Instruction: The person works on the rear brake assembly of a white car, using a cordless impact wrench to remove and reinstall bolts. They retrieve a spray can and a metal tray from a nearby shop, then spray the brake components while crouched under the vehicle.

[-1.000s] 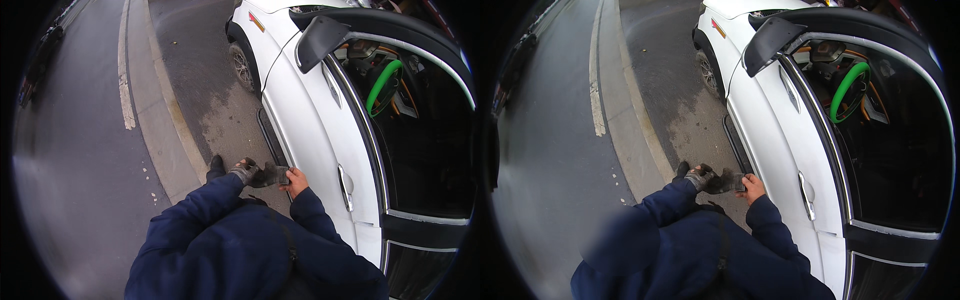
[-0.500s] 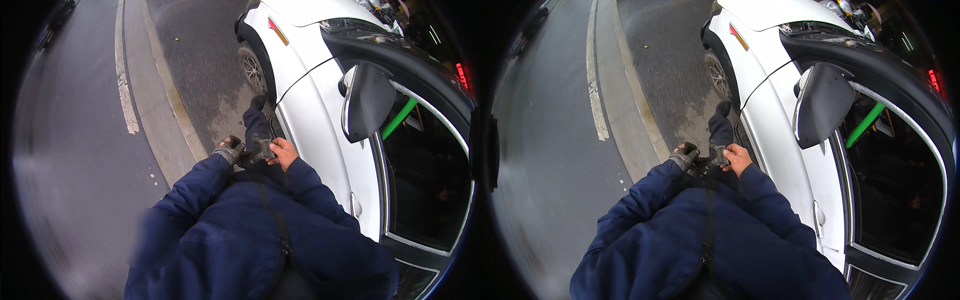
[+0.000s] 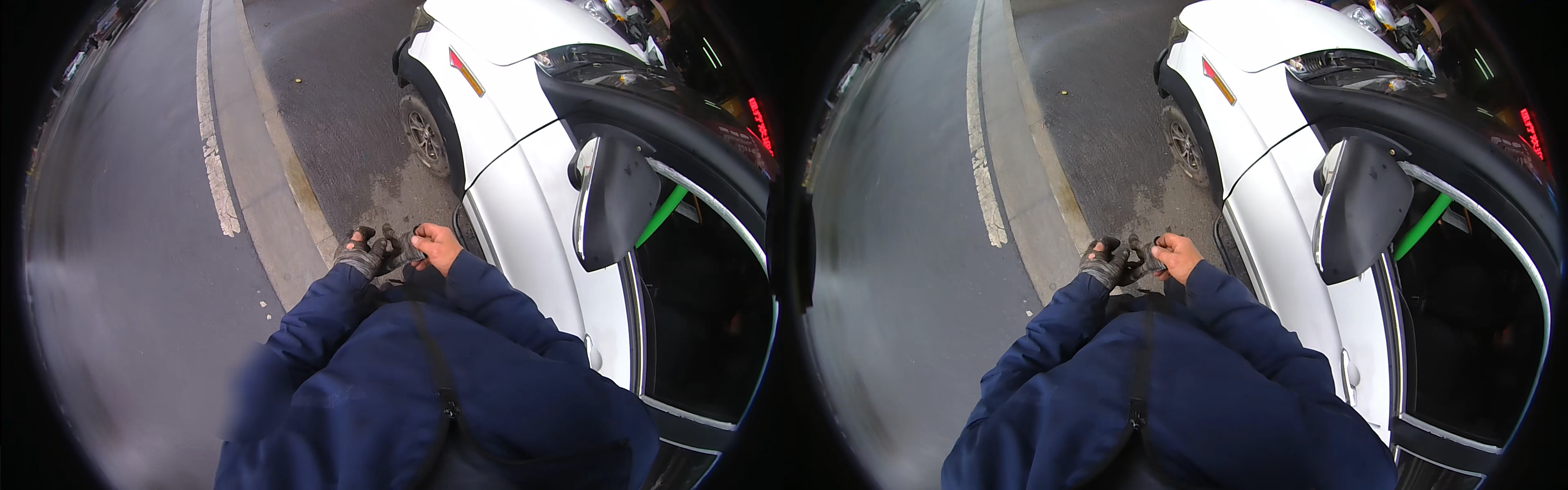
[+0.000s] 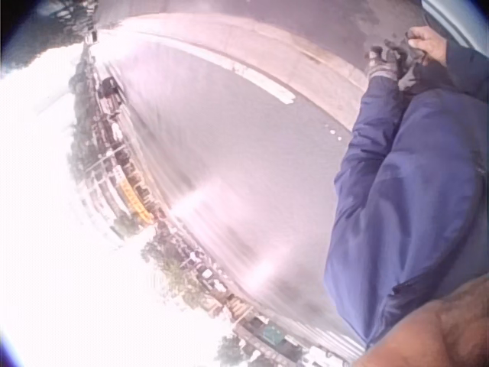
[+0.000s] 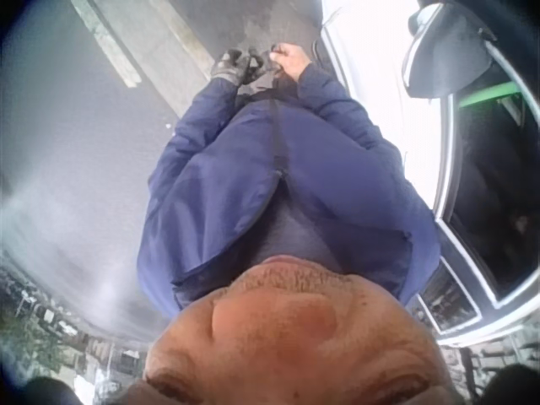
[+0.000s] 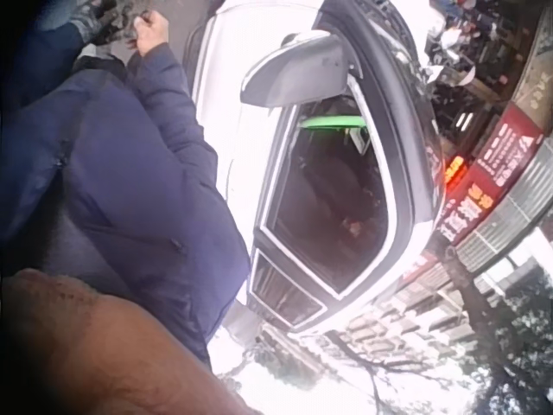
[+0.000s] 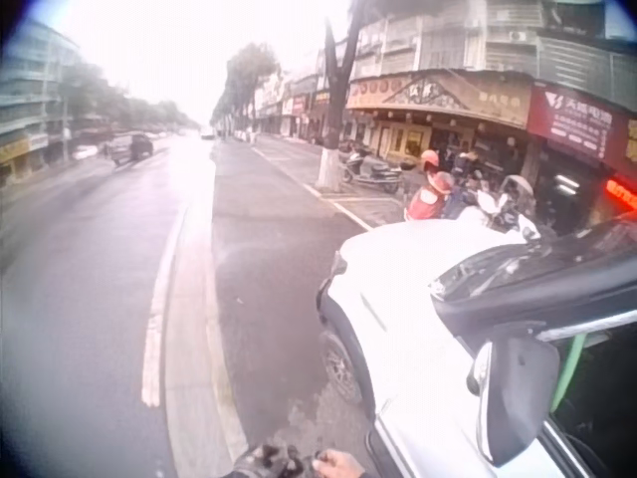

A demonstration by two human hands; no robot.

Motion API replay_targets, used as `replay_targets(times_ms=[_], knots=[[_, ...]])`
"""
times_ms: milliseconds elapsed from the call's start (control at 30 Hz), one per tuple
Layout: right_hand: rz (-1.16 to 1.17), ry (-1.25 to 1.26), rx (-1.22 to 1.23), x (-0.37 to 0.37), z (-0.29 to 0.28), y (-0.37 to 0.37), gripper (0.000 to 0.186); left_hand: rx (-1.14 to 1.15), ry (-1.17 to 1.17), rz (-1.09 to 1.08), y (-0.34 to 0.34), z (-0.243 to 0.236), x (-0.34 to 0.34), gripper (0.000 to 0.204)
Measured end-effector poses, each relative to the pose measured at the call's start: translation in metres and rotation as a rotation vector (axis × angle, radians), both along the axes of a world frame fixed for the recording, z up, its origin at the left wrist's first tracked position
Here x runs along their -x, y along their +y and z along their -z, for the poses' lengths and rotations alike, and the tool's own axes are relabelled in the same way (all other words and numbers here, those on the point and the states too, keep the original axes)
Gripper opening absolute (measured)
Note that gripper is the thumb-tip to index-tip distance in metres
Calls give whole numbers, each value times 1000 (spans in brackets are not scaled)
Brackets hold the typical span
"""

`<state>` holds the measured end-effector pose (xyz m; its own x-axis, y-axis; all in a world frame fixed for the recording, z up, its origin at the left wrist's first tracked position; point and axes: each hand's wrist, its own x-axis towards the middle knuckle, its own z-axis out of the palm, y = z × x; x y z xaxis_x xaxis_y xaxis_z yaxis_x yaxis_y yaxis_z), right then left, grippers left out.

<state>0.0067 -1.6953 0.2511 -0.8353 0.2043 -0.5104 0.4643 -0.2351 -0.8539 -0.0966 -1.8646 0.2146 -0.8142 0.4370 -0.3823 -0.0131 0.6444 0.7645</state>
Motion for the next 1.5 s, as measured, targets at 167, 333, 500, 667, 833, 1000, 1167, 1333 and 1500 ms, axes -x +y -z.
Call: replay_targets(times_ms=[167, 333, 500, 667, 833, 1000, 1167, 1333, 1500], knots=[[78, -14, -56, -36, -1, 11, 21, -128, 110, 270, 23, -13, -17, 26], [20, -1, -326, -74, -11, 8, 20, -290, -428, 395, 47, -12, -47, 30], [65, 55, -627, -152, -22, 4, 27, -398, -696, 488, 76, 13, -108, 22], [327, -23, -656, -285, -17, -12, 25, -175, -677, 833, 119, 32, -208, 15], [539, -249, -733, -426, -10, -51, 27, -87, -327, 1075, 135, 16, -353, 19], [653, -561, -617, -556, -7, -108, 30, -72, -498, 1277, 142, -5, -504, 17], [1234, -436, -342, -670, -19, -144, 26, -69, -903, 1540, 110, -34, -634, 16], [2108, 91, 262, -764, -8, -175, 19, -69, -666, 2131, 99, -32, -728, 28], [2516, -258, -37, -841, 22, -189, 24, -238, -749, 2314, 94, -18, -842, 11]])
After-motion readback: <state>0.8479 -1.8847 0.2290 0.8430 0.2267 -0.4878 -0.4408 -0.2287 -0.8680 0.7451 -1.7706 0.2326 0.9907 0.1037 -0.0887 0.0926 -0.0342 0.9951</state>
